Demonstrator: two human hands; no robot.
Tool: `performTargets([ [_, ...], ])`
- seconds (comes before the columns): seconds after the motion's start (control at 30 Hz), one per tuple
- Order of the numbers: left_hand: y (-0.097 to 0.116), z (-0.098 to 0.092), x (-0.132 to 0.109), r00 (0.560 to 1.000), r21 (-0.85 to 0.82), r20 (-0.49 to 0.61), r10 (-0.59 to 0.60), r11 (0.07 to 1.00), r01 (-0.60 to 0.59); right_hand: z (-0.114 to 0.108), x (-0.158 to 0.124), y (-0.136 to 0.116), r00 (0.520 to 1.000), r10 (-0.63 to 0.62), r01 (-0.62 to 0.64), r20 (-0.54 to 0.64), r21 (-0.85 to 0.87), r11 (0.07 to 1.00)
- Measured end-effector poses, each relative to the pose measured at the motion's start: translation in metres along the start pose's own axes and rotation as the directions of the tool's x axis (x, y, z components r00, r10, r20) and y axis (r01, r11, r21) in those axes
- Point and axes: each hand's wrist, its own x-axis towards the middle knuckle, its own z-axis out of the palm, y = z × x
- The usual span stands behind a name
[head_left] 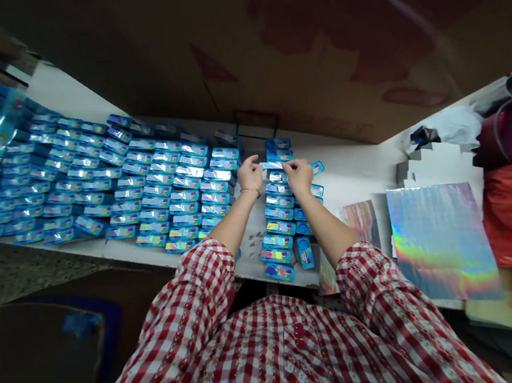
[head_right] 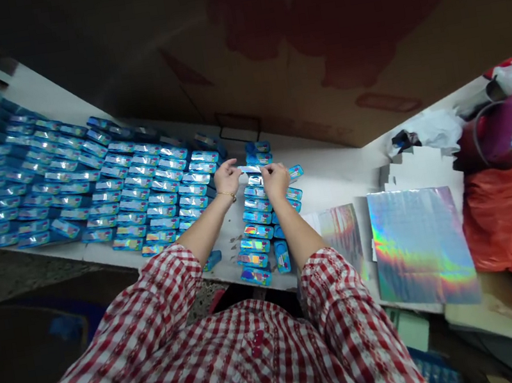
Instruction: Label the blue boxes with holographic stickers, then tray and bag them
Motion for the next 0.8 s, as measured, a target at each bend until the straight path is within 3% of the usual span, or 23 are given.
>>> performTargets([
  [0.2, -0.007, 0.007, 0.007, 0.998, 0.110, 0.051, 0.034, 0.993, -0.040, 0.007, -0.002, 0.000, 1.000, -0.002, -0.002, -0.019, -0.205, 0.979],
  [0.4, -0.003, 0.009, 0.006, 0.996, 0.241, 0.083, -0.027, 0.970, 0.006, 0.002, -0.006, -0.002, 0.998, -0.062, 0.048, -0.021, -0.406, 0.913],
  [0.47, -0.002, 0.008, 0.004, 0.995, 0.303, 0.076, -0.059, 0.952, 0.033, -0.002, -0.009, -0.002, 0.984, -0.158, 0.180, 0.087, -0.496, 0.849],
  [0.53, -0.001, 0.005, 0.002, 0.992, 0.358, 0.092, -0.081, 0.933, 0.042, -0.007, -0.012, -0.003, 0.935, -0.248, 0.349, 0.252, -0.541, 0.765],
  [0.6, 0.001, 0.000, -0.002, 0.991, 0.391, 0.110, -0.070, 0.920, 0.022, -0.013, -0.014, 0.001, 0.895, -0.297, 0.439, 0.333, -0.535, 0.721],
  [0.67, 0.008, -0.003, -0.009, 0.995, 0.404, 0.103, -0.009, 0.914, -0.034, -0.026, -0.015, 0.013, 0.913, -0.314, 0.407, 0.262, -0.512, 0.757],
  [0.73, 0.020, -0.001, -0.023, 0.988, 0.407, 0.114, 0.107, 0.902, -0.144, -0.049, -0.019, 0.038, 0.950, -0.301, 0.306, 0.085, -0.446, 0.841],
  [0.8, 0.037, 0.009, -0.047, 0.950, 0.407, 0.220, 0.222, 0.864, -0.296, -0.081, -0.028, 0.074, 0.958, -0.267, 0.216, -0.109, -0.340, 0.915],
])
